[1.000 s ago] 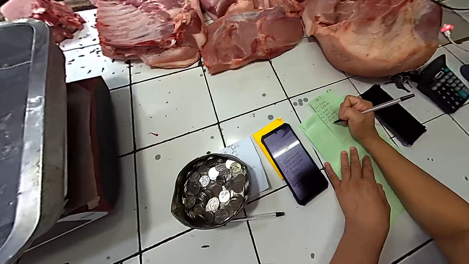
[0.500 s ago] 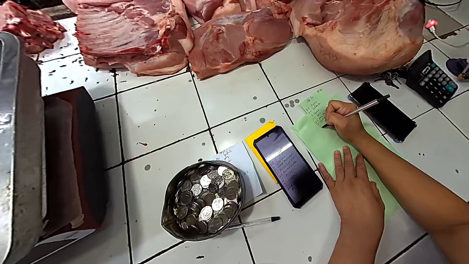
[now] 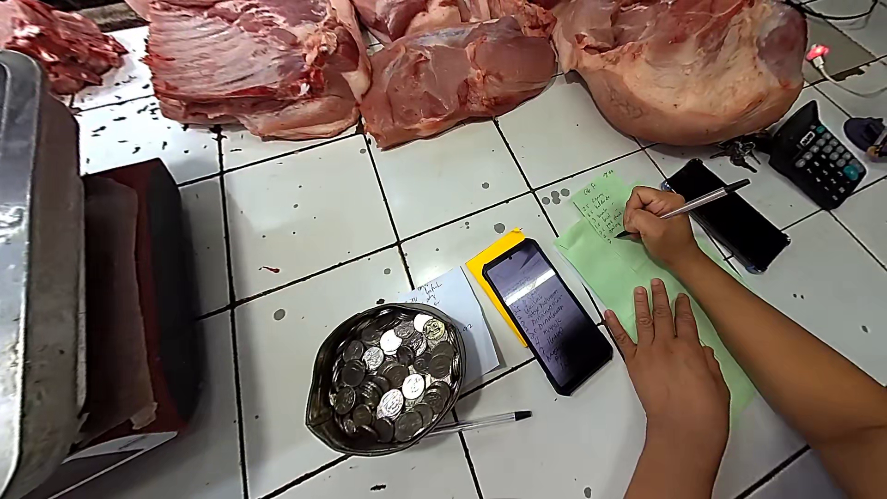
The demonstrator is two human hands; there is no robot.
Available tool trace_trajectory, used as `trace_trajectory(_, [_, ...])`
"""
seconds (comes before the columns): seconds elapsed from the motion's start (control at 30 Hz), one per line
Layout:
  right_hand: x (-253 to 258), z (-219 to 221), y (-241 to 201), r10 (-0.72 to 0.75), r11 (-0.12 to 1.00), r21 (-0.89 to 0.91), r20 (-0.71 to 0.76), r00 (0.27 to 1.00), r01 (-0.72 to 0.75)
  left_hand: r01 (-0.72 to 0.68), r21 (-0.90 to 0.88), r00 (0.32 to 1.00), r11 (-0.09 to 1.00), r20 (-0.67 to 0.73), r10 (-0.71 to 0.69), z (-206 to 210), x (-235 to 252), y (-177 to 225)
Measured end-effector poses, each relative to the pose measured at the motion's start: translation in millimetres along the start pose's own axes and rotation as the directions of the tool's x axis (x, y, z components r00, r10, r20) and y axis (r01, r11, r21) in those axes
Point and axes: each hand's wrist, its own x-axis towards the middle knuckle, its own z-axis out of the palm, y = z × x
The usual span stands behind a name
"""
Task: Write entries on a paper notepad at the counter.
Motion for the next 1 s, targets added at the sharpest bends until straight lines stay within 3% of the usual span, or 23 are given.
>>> trace_trajectory(0.5, [1.1, 1.4, -1.1, 0.02, 0.998, -0.064, -0.063, 0.998, -0.024, -0.001, 0.009, 1.0, 1.0, -0.01, 0.001, -0.2, -0.3, 0.1])
trace_trajectory(1.0, [4.7, 2.2, -2.9, 0.036, 0.999, -0.017, -0.096, 0.995, -0.038, -0.005, 0.005, 1.0, 1.0, -0.023, 0.005, 1.0, -1.0, -0.5])
